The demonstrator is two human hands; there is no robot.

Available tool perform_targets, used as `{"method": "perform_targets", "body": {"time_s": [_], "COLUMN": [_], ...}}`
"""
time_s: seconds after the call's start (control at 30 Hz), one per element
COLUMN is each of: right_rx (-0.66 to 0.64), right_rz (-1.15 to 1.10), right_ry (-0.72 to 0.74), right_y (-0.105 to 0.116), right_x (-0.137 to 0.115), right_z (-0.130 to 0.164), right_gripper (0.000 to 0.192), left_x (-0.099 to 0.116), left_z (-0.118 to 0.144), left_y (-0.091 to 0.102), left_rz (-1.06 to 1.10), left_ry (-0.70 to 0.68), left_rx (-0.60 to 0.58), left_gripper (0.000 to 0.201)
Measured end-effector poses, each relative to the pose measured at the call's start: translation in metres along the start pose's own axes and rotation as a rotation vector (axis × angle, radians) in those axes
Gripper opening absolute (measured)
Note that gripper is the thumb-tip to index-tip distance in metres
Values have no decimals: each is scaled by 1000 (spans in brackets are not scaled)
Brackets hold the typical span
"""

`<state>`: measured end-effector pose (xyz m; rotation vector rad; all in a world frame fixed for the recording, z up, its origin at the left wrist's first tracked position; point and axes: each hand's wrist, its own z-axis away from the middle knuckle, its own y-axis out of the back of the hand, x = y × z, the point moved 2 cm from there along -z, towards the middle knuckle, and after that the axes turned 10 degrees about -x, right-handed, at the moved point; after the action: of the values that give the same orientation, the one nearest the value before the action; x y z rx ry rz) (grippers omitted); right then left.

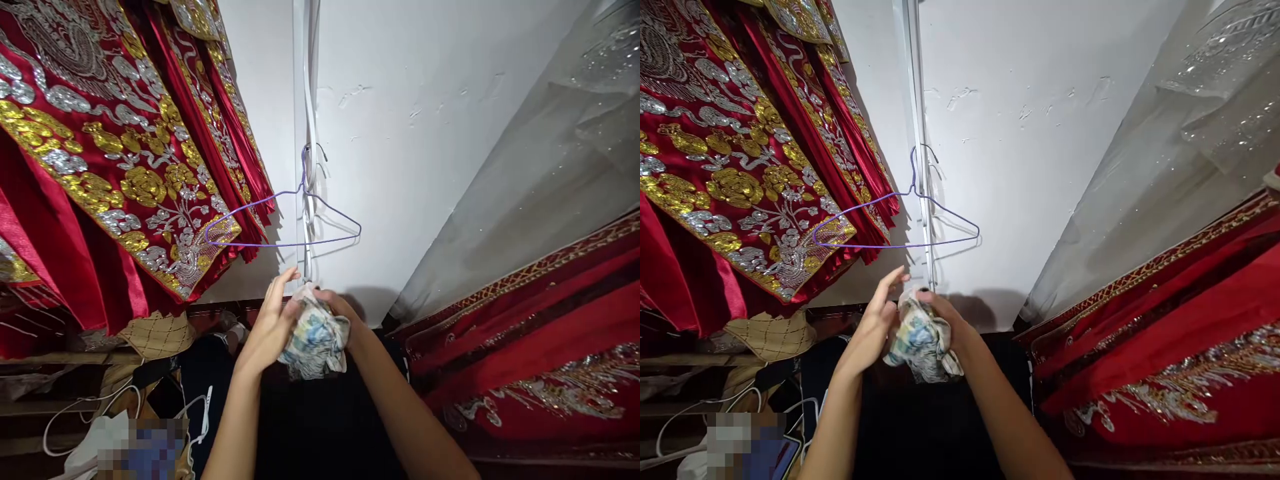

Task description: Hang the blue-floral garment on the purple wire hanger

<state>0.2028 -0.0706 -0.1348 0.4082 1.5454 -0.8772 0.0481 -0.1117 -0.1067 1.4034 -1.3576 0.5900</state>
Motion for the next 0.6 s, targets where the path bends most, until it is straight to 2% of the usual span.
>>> {"method": "perform_targets", "body": {"time_s": [0.07, 0.13, 0.17, 0.2, 0.23, 0.27, 0.33, 0.4, 0.47, 0.53, 0.6], "right_rx": [-193, -382, -437, -439, -350, -205, 125, 311, 345, 308, 248], "right_rz": [95, 279, 394, 501, 595, 661, 751, 817, 872, 920, 949], "right_ry": [-129, -205, -210, -189, -134, -54, 135, 283, 327, 295, 267], "right_y": [-1, 2, 5, 11, 19, 29, 51, 71, 88, 101, 110], "right_x": [-25, -52, -66, -78, -90, -99, -108, -104, -93, -84, -82], "right_z": [2, 7, 9, 9, 7, 4, -8, -24, -39, -46, -42], "right_gripper": [31, 23, 21, 17, 14, 14, 29, 49, 53, 42, 33], "left_x": [-21, -40, -47, -52, -56, -58, -63, -70, -78, -84, -81], "left_z": [-4, -4, -3, -1, 1, 4, 9, 15, 19, 21, 17], "left_y": [6, 7, 7, 8, 10, 14, 26, 44, 63, 80, 93], "left_rz": [56, 38, 8, -38, -96, -161, -325, -501, -625, -686, -701], "left_ry": [61, 124, 145, 152, 147, 134, 126, 185, 293, 370, 336], "left_rx": [-97, -252, -320, -376, -417, -440, -441, -411, -415, -413, -347], "left_gripper": [62, 72, 71, 67, 61, 56, 46, 37, 26, 18, 18]}}
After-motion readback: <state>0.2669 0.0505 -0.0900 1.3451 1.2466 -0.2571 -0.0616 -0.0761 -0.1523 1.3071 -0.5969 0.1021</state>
